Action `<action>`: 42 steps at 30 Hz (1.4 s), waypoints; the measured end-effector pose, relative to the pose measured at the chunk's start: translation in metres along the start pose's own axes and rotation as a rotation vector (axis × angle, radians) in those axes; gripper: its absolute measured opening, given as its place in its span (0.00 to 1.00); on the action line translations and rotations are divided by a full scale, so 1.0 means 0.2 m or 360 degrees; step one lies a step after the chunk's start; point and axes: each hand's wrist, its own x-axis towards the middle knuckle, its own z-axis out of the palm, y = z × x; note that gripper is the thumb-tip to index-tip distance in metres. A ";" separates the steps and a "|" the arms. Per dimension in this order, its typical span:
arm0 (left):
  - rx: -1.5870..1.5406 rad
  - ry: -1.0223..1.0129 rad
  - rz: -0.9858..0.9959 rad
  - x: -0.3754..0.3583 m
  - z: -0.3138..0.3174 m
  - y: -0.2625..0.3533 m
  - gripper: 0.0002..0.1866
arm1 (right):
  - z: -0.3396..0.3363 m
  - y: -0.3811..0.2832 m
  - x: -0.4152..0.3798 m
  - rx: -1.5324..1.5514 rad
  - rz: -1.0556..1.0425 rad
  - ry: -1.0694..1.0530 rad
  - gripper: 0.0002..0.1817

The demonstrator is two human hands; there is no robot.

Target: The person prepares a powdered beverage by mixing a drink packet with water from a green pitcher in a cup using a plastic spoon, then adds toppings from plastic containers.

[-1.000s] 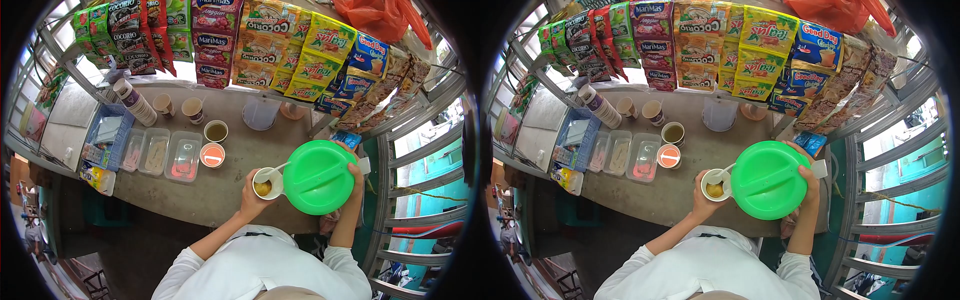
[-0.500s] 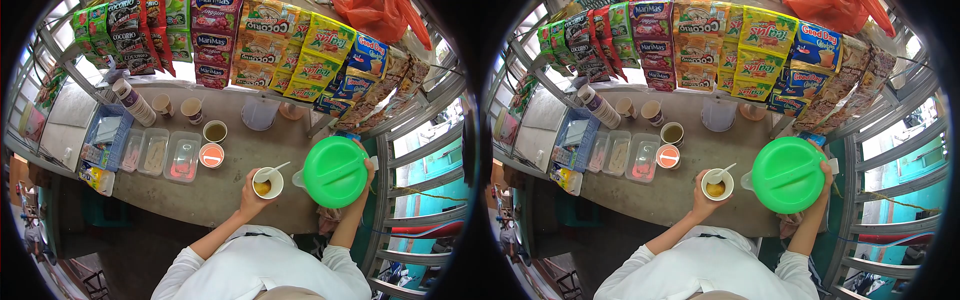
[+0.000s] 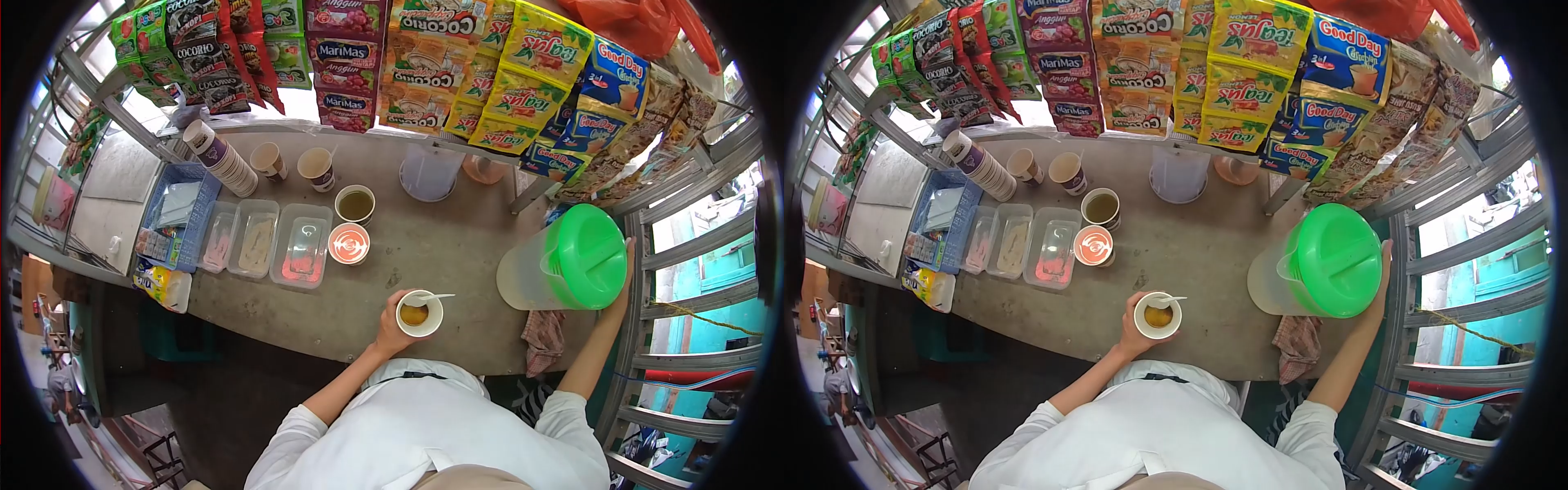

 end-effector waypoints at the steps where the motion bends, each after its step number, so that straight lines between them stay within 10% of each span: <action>1: 0.0007 0.0017 -0.0009 -0.01 0.00 -0.03 0.46 | 0.02 -0.03 -0.07 0.0046 0.0015 0.0070 0.35; 4: 0.0070 0.0065 -0.0044 -0.03 -0.01 -0.07 0.47 | 0.09 -0.04 -0.31 0.0169 -0.0192 0.0200 0.32; 8: 0.0096 0.0104 -0.0086 -0.06 -0.01 -0.13 0.47 | 0.41 0.25 -0.63 -0.0601 -0.1367 0.1361 0.21; 12: 0.0110 -0.0010 0.0115 -0.04 0.00 -0.11 0.45 | 0.96 0.31 -0.86 -0.0877 -0.0569 -0.0426 0.31; 14: 0.0097 -0.0058 0.0154 -0.04 0.00 -0.13 0.44 | 1.06 0.43 -0.85 -0.0778 -0.0204 -0.0730 0.27; 23: 0.0168 -0.0052 0.0083 -0.03 -0.01 -0.10 0.47 | 1.08 0.51 -0.81 -0.1391 -0.0951 -0.1101 0.08; 42: 0.0187 0.0025 0.0078 -0.06 0.00 -0.13 0.47 | 1.13 0.47 -0.81 -0.1440 -0.1080 -0.1320 0.06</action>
